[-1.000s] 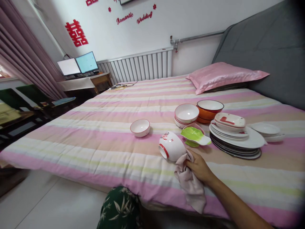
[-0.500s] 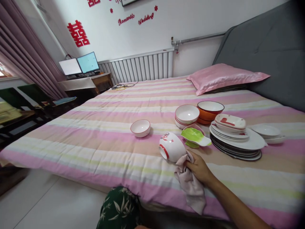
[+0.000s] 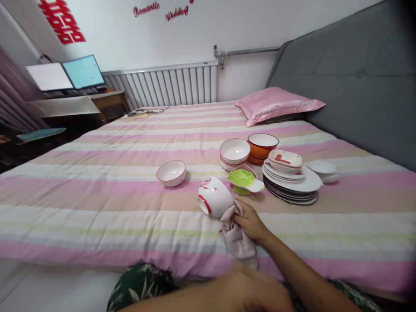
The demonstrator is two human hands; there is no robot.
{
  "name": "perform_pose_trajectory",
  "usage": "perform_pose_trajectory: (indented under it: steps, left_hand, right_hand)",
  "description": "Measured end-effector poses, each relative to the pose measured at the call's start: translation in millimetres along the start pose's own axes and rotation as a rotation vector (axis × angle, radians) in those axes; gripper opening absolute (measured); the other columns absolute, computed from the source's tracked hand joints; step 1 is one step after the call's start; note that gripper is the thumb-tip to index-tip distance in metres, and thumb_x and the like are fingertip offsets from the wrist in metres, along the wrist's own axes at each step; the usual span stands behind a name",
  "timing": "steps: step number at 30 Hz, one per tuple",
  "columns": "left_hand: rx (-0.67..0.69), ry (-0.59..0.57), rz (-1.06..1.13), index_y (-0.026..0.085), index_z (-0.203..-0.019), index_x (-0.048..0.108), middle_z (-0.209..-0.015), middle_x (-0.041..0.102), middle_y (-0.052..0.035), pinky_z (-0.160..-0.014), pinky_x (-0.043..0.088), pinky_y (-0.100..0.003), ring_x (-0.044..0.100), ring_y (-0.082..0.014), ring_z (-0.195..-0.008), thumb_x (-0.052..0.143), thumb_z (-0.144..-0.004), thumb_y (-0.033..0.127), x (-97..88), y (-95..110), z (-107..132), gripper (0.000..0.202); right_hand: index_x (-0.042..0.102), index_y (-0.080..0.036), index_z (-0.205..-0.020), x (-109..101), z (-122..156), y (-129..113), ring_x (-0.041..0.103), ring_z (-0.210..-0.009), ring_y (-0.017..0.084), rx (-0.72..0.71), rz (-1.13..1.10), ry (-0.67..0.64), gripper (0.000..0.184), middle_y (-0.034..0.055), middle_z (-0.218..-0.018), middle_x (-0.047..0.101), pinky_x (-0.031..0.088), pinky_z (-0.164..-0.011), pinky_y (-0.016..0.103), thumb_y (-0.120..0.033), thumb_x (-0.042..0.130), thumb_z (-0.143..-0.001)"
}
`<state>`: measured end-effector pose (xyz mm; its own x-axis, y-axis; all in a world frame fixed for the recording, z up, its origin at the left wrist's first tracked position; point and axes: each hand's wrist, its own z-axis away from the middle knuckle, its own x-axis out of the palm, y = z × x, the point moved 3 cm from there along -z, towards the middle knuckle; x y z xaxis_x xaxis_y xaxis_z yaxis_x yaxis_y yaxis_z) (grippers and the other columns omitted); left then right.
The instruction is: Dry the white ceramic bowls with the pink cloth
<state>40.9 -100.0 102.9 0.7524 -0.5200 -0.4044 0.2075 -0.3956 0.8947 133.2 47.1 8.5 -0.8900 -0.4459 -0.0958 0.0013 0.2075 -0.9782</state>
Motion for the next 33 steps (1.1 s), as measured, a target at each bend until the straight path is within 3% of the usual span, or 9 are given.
perform_pose_trajectory:
  steps: [1,4,6,8,11,14,21,27,33]
  left_hand:
    - [0.012,0.026,-0.011,0.02,-0.087,0.06,-0.081,0.062,-0.0039,-0.074,0.049,-0.03,0.06,-0.016,-0.079,0.046,-0.09,0.03,-15.7,-9,-8,0.017]
    - [0.001,0.429,-0.394,0.019,-0.083,0.056,-0.076,0.06,-0.004,-0.067,0.047,-0.031,0.057,-0.0169,-0.071,0.047,-0.085,0.024,-71.3,-41,-17,0.011]
    - [-0.003,0.623,-0.6,0.018,-0.091,0.056,-0.084,0.06,-0.006,-0.071,0.048,-0.033,0.056,-0.0188,-0.077,0.051,-0.08,0.02,-96.9,-62,-11,0.012]
    - [-0.024,0.708,-0.696,0.017,-0.109,0.053,-0.106,0.057,-0.011,-0.083,0.048,-0.039,0.055,-0.0241,-0.098,0.06,-0.073,0.022,-109.1,-78,-4,0.036]
    - [-0.035,0.656,-0.717,0.018,-0.129,0.042,-0.13,0.046,-0.0146,-0.1,0.041,-0.046,0.044,-0.0297,-0.121,0.068,-0.067,0.026,-107.9,-93,2,0.067]
    - [-0.073,0.565,-0.642,0.022,-0.139,0.029,-0.14,0.037,-0.014,-0.105,0.038,-0.047,0.036,-0.0297,-0.131,0.07,-0.068,0.025,-100.3,-104,0,0.081]
    - [-0.049,0.762,-0.483,0.026,-0.129,0.043,-0.124,0.052,-0.0085,-0.089,0.055,-0.039,0.051,-0.0226,-0.116,0.062,-0.078,0.018,-97.7,-116,-2,0.055]
    - [0.007,0.804,-0.434,0.022,-0.125,0.048,-0.118,0.056,-0.0082,-0.083,0.059,-0.037,0.058,-0.0221,-0.105,0.067,-0.069,0.017,-87.2,-106,-1,0.06]
    - [-0.115,0.821,-0.299,0.02,-0.122,0.051,-0.111,0.057,-0.0074,-0.077,0.06,-0.035,0.062,-0.019,-0.092,0.071,-0.064,0.019,-81.1,-106,-2,0.061]
  right_hand:
    - [0.058,-0.017,-0.081,0,0,1,0.054,-0.074,0.016,0.0,-0.001,0.009,0.014,-0.0009,-0.075,0.059,0.044,-0.069,0.026,-0.013,0.054,-0.069]
    - [0.06,-0.017,-0.085,-2,-1,2,0.055,-0.076,0.017,0.007,-0.006,0.023,0.015,-0.0003,-0.075,0.061,0.045,-0.071,0.027,-0.016,0.057,-0.07]
    - [0.061,-0.017,-0.086,-3,-1,1,0.056,-0.079,0.018,0.012,0.003,0.026,0.015,-0.0001,-0.075,0.061,0.046,-0.074,0.029,-0.019,0.059,-0.071]
    - [0.061,-0.017,-0.087,-4,-1,-1,0.057,-0.082,0.019,0.013,0.004,0.019,0.015,0.0004,-0.077,0.062,0.046,-0.077,0.03,-0.02,0.059,-0.072]
    - [0.062,-0.018,-0.088,-5,-2,-3,0.058,-0.085,0.019,0.011,-0.018,0.003,0.015,0.0012,-0.082,0.063,0.046,-0.081,0.031,-0.021,0.06,-0.073]
    - [0.062,-0.018,-0.091,-6,-2,-2,0.058,-0.087,0.019,0.024,-0.059,0.017,0.017,0.002,-0.088,0.064,0.045,-0.083,0.032,-0.021,0.061,-0.074]
    - [0.061,-0.019,-0.086,-6,1,-1,0.059,-0.083,0.019,0.046,-0.112,0.052,0.012,0.0014,-0.084,0.064,0.047,-0.084,0.033,-0.022,0.062,-0.074]
    - [0.064,-0.02,-0.098,-7,10,-20,0.06,-0.09,0.021,0.038,-0.17,0.05,0.025,0.0044,-0.094,0.067,0.048,-0.088,0.035,-0.028,0.066,-0.075]
    - [0.062,-0.022,-0.107,-6,11,-27,0.062,-0.096,0.022,0.082,-0.301,0.095,0.037,0.0046,-0.1,0.068,0.049,-0.088,0.034,-0.037,0.069,-0.074]
